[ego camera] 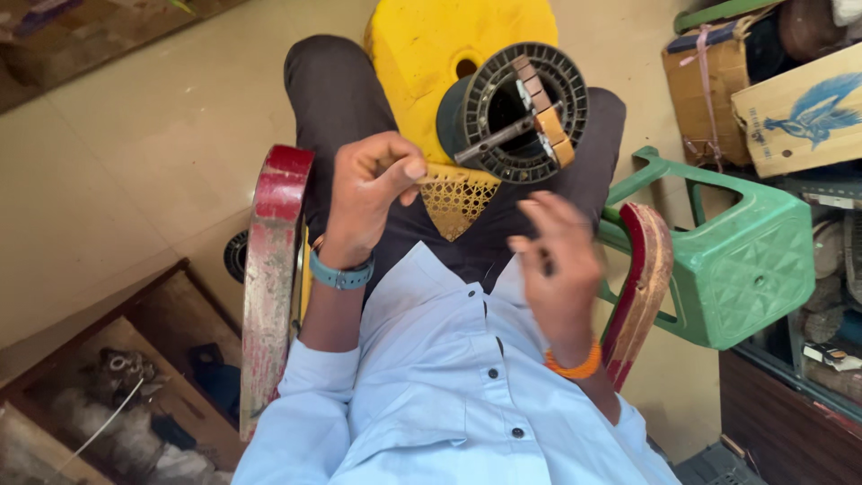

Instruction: The person sits on a chair with an electric motor armature resting on a stool in front of them. They hold the armature steady and use a small stick to scrape and clean between the copper commutator segments, rotating the armature to reach different slots.

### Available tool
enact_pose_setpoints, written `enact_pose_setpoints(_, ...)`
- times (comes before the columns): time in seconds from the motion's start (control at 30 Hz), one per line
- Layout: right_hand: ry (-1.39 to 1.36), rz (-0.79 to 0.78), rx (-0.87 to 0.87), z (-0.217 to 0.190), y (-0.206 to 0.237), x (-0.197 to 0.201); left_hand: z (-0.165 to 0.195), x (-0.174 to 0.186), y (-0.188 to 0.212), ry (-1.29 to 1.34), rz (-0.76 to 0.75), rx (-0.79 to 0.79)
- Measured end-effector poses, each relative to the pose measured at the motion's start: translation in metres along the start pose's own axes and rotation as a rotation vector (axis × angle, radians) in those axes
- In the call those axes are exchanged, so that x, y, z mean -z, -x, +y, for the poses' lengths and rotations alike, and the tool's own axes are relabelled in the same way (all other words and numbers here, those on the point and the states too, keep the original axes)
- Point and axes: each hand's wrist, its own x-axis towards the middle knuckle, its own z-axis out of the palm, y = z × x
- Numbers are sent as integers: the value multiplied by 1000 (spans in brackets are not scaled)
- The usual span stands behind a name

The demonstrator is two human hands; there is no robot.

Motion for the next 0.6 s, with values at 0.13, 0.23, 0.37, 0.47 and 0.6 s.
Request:
enact_pose_setpoints(0.13,-359,-78,-1,8,-4,20,-10,-14,-4,66,-90,128)
enact_pose_setpoints(0.23,-781,-213,-111,22,-17,6,-9,-28,0,60,-185,215)
enact_pose_setpoints(0.37,-1318,-319,-391,40,-25,-11,-9,-41,4,58,-225,263)
enact_pose_setpoints(0.47,-1337,-340,-397,56,-21,-11,-16,-46,5,56,-228,242)
enact_pose_setpoints(0.6,-1005,-258,-213,68,-16,0,-26,-54,2,-118,-199,107)
